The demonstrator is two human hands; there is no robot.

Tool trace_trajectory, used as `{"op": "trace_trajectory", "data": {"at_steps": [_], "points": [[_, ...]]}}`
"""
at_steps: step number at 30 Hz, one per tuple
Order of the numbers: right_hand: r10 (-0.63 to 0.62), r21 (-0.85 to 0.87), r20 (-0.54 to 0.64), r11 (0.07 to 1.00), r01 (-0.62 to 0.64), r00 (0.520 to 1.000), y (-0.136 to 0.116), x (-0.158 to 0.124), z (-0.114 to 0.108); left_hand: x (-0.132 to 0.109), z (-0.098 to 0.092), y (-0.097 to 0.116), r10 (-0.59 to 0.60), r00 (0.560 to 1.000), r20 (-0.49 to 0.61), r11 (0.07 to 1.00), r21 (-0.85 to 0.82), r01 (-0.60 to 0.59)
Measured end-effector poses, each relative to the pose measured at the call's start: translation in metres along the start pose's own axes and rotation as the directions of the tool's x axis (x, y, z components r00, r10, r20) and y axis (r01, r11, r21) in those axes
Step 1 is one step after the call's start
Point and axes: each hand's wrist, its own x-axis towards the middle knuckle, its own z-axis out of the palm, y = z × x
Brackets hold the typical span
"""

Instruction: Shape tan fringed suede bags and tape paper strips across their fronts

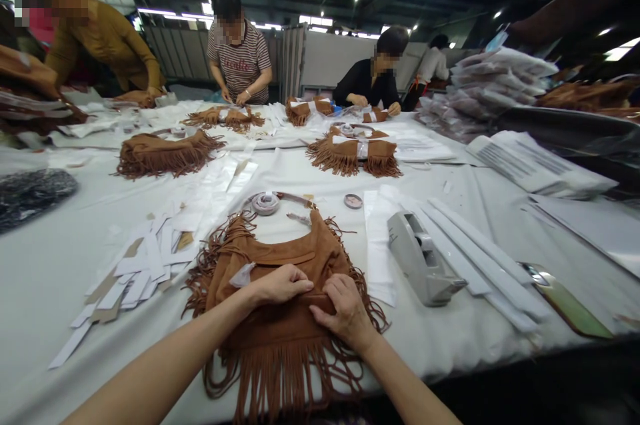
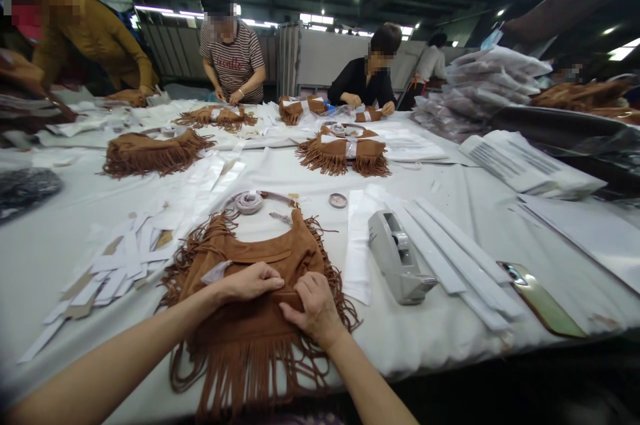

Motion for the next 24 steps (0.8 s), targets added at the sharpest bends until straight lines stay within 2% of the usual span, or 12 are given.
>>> {"op": "trace_trajectory", "data": {"at_steps": [5,8,12,16,20,24], "points": [[-0.166,-0.035,0.025,0.985,0.167,0.986,0.008,0.007,0.004,0.006,-0.005,-0.008,-0.042,0.996,0.076,0.997,-0.065,0.047],[-0.205,-0.019,0.005,0.979,0.205,0.979,0.009,0.006,0.003,0.009,-0.008,-0.012,-0.049,0.994,0.097,0.994,-0.096,0.058],[-0.157,-0.003,-0.071,0.988,0.157,0.985,-0.005,0.000,0.006,0.008,-0.011,-0.015,-0.054,0.993,0.102,0.990,-0.121,0.067],[-0.051,-0.105,-0.130,0.994,0.037,0.990,-0.029,-0.001,0.014,0.005,-0.011,-0.013,-0.055,0.993,0.106,0.991,-0.116,0.067],[-0.004,-0.157,-0.121,0.987,-0.015,0.993,-0.040,0.002,0.021,0.000,-0.018,-0.015,-0.020,0.995,0.094,0.997,-0.069,0.027],[0.016,-0.140,-0.070,0.990,-0.026,0.997,-0.039,0.003,0.021,-0.013,-0.034,-0.027,0.055,0.997,0.046,0.998,0.007,-0.056]]}}
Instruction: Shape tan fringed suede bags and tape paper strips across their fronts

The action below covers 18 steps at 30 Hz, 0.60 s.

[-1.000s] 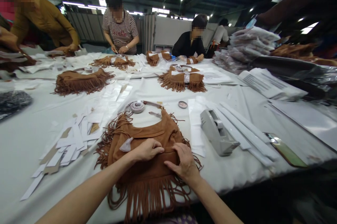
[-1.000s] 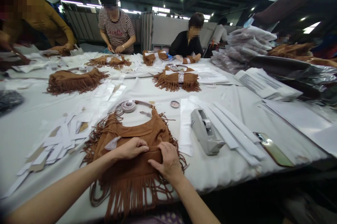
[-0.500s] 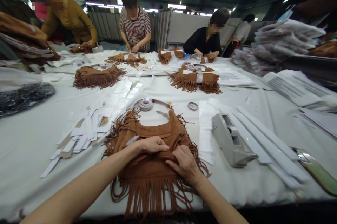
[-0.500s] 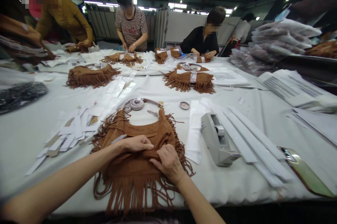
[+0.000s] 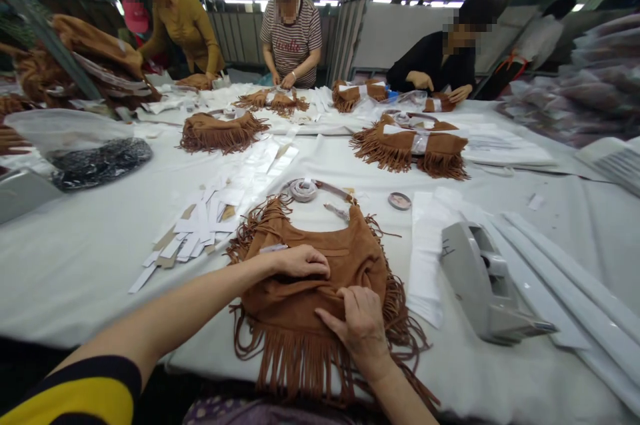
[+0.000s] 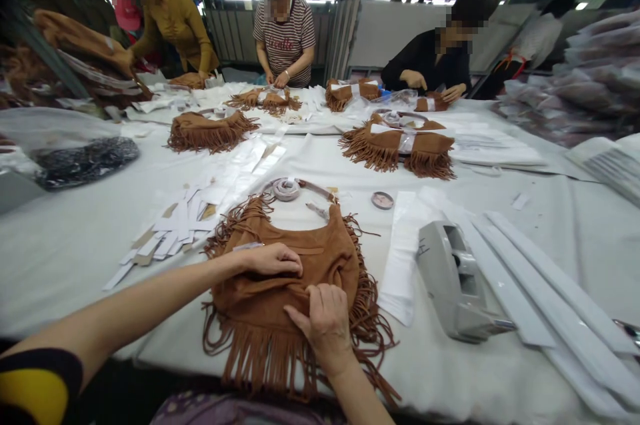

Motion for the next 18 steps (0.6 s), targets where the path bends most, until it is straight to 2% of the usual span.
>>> {"op": "trace_trajectory", "data": {"at_steps": [2,4,6,8,10,12,18], "points": [[-0.024,0.026,0.008,0.999,0.024,1.000,0.001,0.000,-0.002,-0.009,-0.006,-0.009,0.069,0.998,-0.015,0.993,0.102,-0.067],[-0.073,0.066,0.004,0.995,0.072,0.997,0.003,0.000,-0.004,-0.017,-0.009,-0.018,0.187,0.982,0.015,0.923,0.339,-0.181],[-0.137,0.109,0.008,0.985,0.136,0.991,0.004,0.001,-0.007,-0.021,-0.008,-0.026,0.298,0.951,0.086,0.737,0.612,-0.287],[-0.198,0.140,0.023,0.971,0.193,0.980,0.006,0.003,-0.011,-0.023,-0.007,-0.031,0.349,0.927,0.134,0.555,0.768,-0.320],[-0.243,0.159,0.047,0.959,0.233,0.969,0.007,0.004,-0.014,-0.023,-0.005,-0.034,0.370,0.919,0.137,0.459,0.833,-0.309],[-0.249,0.165,0.071,0.958,0.235,0.966,0.005,0.004,-0.016,-0.022,-0.003,-0.035,0.372,0.918,0.134,0.409,0.865,-0.292],[-0.203,0.092,0.149,0.977,0.191,0.968,-0.024,0.009,-0.008,-0.020,-0.001,-0.034,0.329,0.935,0.131,0.372,0.892,-0.256]]}}
